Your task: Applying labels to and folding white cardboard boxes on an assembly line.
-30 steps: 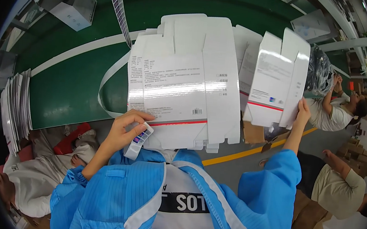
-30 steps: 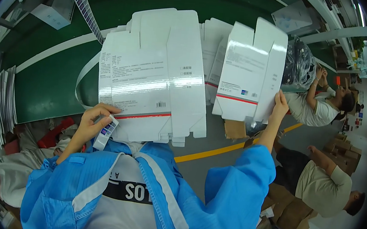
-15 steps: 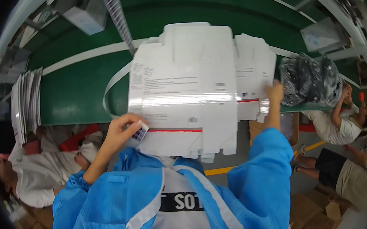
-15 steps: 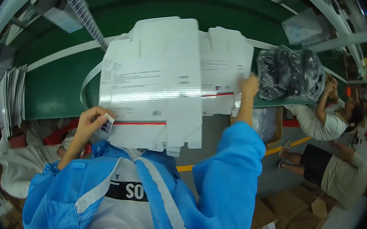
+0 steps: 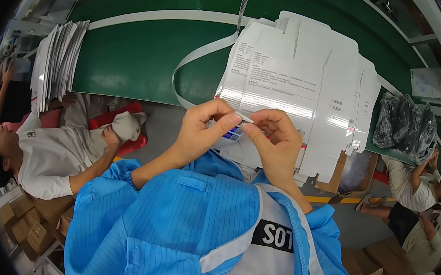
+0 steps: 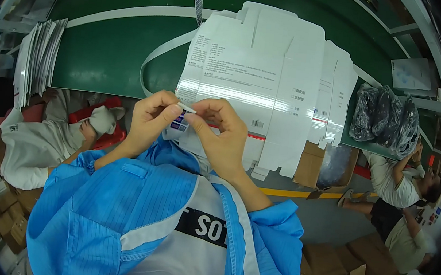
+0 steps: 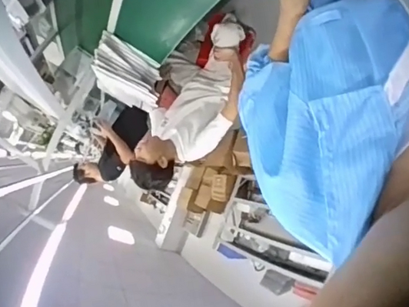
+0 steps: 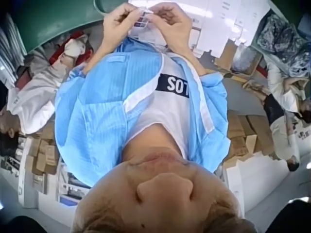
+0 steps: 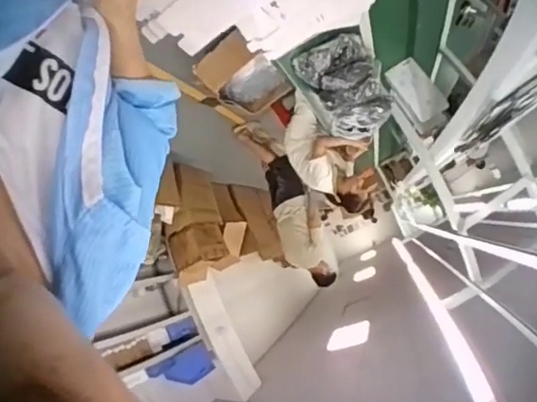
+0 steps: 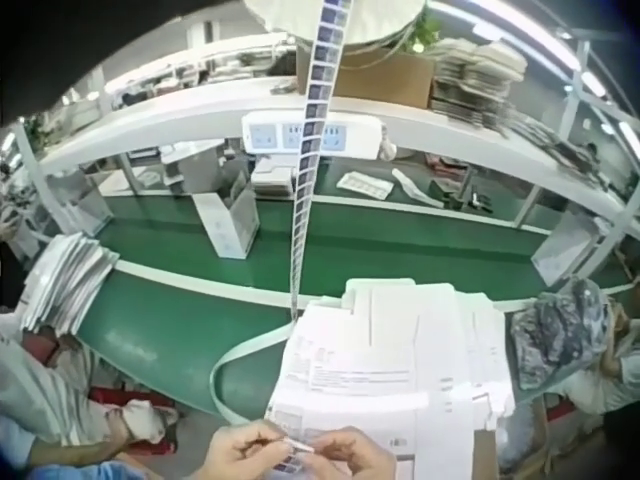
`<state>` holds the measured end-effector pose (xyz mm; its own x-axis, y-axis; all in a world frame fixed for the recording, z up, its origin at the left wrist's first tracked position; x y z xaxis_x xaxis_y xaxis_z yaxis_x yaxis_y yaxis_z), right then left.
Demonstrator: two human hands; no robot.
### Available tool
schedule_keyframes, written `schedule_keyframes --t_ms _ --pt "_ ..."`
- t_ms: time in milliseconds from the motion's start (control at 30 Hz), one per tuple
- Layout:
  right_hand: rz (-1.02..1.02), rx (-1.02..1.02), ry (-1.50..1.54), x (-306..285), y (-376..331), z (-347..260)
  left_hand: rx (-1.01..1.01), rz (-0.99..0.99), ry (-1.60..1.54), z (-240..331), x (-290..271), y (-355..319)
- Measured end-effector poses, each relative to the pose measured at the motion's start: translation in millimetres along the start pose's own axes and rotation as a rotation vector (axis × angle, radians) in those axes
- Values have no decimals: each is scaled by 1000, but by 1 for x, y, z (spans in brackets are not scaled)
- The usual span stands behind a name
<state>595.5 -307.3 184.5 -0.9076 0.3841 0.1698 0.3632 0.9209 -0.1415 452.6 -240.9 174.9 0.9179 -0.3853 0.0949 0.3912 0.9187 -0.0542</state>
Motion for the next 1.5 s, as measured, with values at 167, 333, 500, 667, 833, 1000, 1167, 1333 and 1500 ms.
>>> schedule_keyframes --t_ms 167,333,500,667,833,1000,1167,1333,1500 --pt "77 59 -91 10 -6 -2 78 -56 125 3 -9 -8" --pt "174 -6 -40 12 -12 9 -77 -77 123 -8 -15 -8" --pt "276 20 47 0 -16 19 -171 -174 161 -21 -14 -7" --pt "357 128 -96 -36 -10 14 220 -333 379 -35 -14 1" --pt "295 284 -294 -49 -4 21 441 -425 505 -50 -13 1" --pt "330 283 -400 -65 5 15 496 -444 493 -49 -3 8" --pt "371 247 -464 -81 12 6 598 -481 476 -51 10 19" --pt "330 281 -470 -76 9 5 589 -531 492 -55 13 21" --pt "283 397 -483 -64 7 15 560 -542 474 -59 16 20"
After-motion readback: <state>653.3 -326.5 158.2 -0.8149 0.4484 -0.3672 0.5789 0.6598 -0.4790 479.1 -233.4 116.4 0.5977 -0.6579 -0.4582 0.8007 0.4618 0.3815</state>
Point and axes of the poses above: each hand's wrist, its own y-axis towards the middle knuckle, its own x-axis out of the palm, z = x × y, the point moved 2 cm from there along y, towards the middle knuckle, and after that the axes turned 6 degrees about z, right-handed, at the moved point
